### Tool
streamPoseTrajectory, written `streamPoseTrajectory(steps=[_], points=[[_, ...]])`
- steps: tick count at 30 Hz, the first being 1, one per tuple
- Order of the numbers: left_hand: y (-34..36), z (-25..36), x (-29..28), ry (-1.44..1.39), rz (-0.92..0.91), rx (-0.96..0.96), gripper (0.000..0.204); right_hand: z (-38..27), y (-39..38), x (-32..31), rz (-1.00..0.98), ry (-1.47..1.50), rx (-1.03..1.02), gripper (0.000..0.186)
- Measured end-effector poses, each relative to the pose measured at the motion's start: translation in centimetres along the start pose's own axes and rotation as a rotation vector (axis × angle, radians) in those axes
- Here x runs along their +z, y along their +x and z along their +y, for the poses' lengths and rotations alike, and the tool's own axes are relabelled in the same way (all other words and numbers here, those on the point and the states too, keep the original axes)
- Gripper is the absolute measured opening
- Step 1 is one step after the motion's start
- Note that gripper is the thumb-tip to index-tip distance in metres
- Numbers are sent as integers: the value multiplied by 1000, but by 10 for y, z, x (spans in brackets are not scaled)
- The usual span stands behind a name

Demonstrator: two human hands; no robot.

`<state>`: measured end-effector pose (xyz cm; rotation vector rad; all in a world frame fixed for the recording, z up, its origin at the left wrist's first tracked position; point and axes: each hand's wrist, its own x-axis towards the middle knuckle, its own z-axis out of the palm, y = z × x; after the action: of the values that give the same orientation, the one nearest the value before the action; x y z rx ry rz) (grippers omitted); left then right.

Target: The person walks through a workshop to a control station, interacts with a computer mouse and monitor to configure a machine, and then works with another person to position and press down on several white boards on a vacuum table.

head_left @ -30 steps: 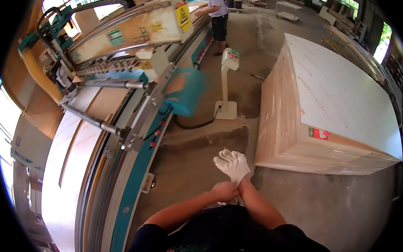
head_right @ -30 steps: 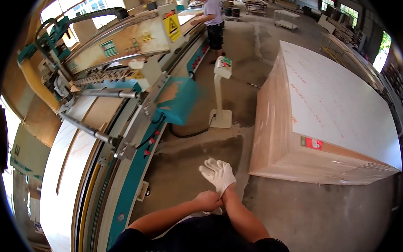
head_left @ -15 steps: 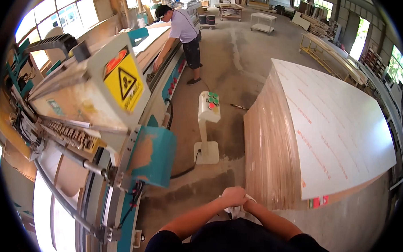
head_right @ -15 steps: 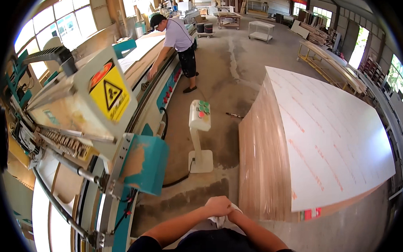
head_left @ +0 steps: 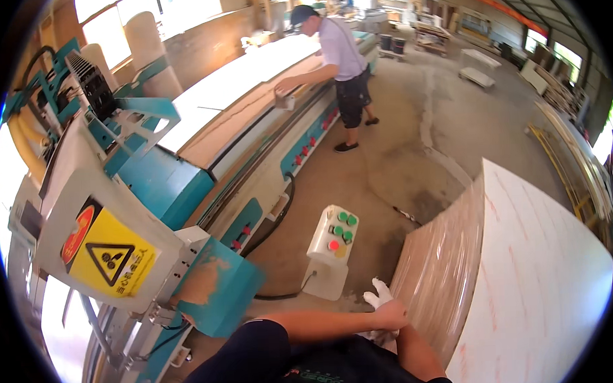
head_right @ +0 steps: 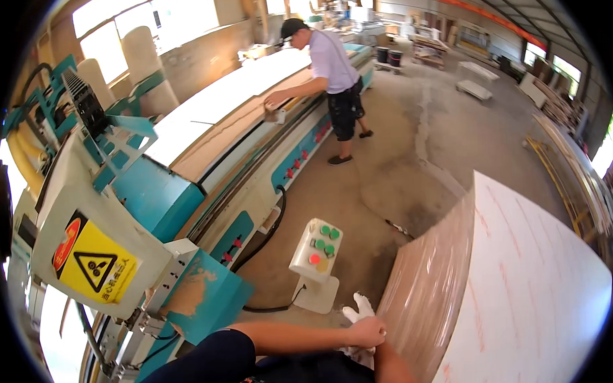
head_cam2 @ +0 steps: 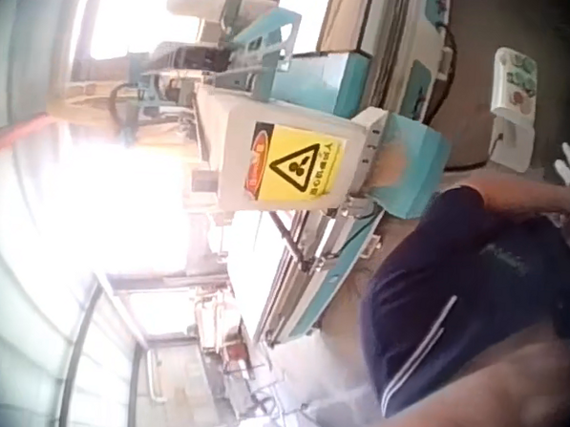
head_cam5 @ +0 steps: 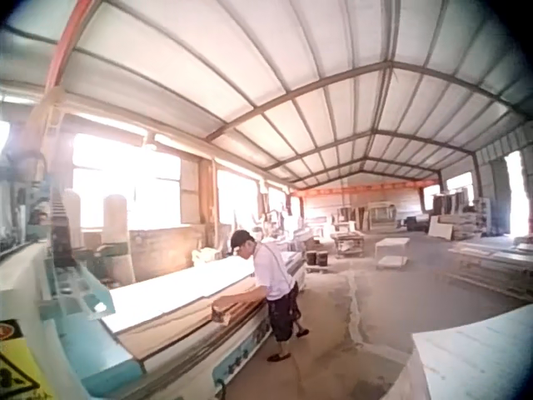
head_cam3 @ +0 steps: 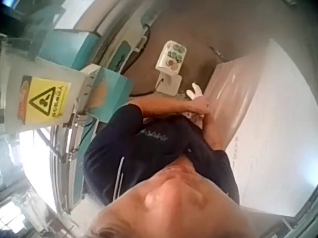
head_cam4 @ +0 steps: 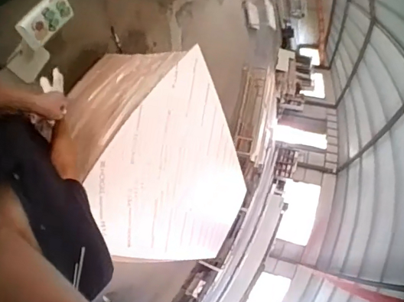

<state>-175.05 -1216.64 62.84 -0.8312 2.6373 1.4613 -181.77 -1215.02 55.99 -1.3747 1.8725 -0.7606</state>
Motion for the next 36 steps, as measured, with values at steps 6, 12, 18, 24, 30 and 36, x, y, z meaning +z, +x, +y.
streamPoseTrajectory(steps=[6, 12, 18, 24, 30, 36], points=[[109, 12, -96, -51, 125, 1, 17, 2, 152, -77, -148, 820, 69, 41], [176, -61, -246, -1056, 732, -377, 24, -25, 277, -191, 50, 1083, 256, 25], [272, -139, -296, -1549, 951, -194, 33, -74, 382, -225, -247, 637, 148, 25], [354, -124, -337, -783, 819, -300, 34, -71, 503, -242, -465, 299, 128, 33], [421, -158, -392, -862, 718, -172, 33, -65, 608, -253, -552, 486, 178, 31], [506, -195, -472, -452, 992, -595, 25, -54, 734, -266, -416, 170, -224, 28]])
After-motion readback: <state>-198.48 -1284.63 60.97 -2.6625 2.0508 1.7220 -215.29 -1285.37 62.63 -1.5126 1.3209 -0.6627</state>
